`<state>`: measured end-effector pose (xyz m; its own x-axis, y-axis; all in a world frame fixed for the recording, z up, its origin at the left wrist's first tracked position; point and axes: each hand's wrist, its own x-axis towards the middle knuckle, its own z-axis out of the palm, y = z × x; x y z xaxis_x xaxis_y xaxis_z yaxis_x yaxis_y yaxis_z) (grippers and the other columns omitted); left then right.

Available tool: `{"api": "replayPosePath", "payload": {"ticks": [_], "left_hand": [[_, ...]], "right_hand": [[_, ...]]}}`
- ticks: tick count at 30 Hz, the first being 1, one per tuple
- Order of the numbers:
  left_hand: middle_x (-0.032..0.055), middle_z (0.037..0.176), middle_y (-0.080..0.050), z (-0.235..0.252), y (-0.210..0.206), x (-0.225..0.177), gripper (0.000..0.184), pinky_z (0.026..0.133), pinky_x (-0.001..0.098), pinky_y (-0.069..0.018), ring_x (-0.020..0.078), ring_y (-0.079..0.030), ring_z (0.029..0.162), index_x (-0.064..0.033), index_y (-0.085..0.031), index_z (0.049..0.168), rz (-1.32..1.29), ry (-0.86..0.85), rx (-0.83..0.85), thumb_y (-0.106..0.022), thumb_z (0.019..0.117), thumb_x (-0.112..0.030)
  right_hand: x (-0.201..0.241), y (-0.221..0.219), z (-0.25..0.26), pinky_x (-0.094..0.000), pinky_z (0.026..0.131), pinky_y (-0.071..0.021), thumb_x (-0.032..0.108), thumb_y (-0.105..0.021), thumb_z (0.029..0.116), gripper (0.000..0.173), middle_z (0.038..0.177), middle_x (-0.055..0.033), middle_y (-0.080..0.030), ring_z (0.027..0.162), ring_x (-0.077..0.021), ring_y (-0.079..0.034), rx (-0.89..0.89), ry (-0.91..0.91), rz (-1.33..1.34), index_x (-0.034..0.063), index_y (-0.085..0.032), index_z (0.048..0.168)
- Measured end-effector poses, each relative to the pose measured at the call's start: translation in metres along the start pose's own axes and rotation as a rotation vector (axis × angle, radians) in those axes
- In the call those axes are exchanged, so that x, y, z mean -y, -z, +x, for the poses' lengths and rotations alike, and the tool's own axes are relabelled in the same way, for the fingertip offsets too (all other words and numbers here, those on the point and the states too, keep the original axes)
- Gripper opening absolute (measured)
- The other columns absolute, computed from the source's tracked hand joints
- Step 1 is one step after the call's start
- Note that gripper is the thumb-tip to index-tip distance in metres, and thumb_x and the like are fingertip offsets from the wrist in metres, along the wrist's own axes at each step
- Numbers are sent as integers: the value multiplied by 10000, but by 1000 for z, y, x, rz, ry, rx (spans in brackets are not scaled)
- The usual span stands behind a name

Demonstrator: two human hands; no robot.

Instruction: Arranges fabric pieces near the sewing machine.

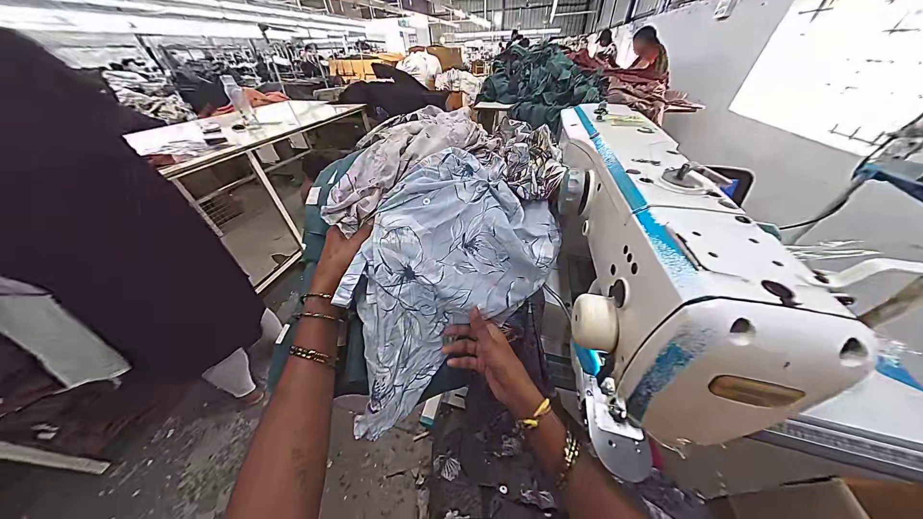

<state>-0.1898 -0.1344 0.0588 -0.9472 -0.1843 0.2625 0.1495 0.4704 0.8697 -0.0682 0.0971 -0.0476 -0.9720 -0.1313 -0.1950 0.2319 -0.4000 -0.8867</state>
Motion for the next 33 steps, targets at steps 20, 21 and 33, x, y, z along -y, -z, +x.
{"api": "replayPosePath", "payload": {"ticks": [20, 21, 33], "left_hand": [[228, 1321, -604, 6, -3, 5, 476, 1062, 403, -438, 221, -589, 1201, 53, -498, 1393, -86, -73, -1, -611, 1037, -242], [231, 1321, -602, 6, -3, 5, 482, 1065, 398, -434, 216, -586, 1204, 60, -493, 1396, -90, -71, -5, -614, 1035, -235], [203, 1350, -579, 16, -3, 27, 531, 1043, 239, -439, 63, -563, 1194, 84, -435, 1433, -188, -175, 16, -632, 1015, -178]], "right_hand": [[41, -53, 11, -269, 662, -583, 208, -469, 1097, 293, 903, -60, -709, 721, -100, -685, 55, 367, -349, -37, -630, 1109], [49, -53, 14, -268, 663, -589, 195, -473, 1092, 287, 901, -57, -711, 716, -95, -686, 8, 450, -366, -38, -642, 1092], [62, -63, 67, -644, 1061, -415, 504, -804, 822, 797, 1607, -236, -360, 1436, -454, -402, -181, 786, -1206, 161, -536, 1489]]}}
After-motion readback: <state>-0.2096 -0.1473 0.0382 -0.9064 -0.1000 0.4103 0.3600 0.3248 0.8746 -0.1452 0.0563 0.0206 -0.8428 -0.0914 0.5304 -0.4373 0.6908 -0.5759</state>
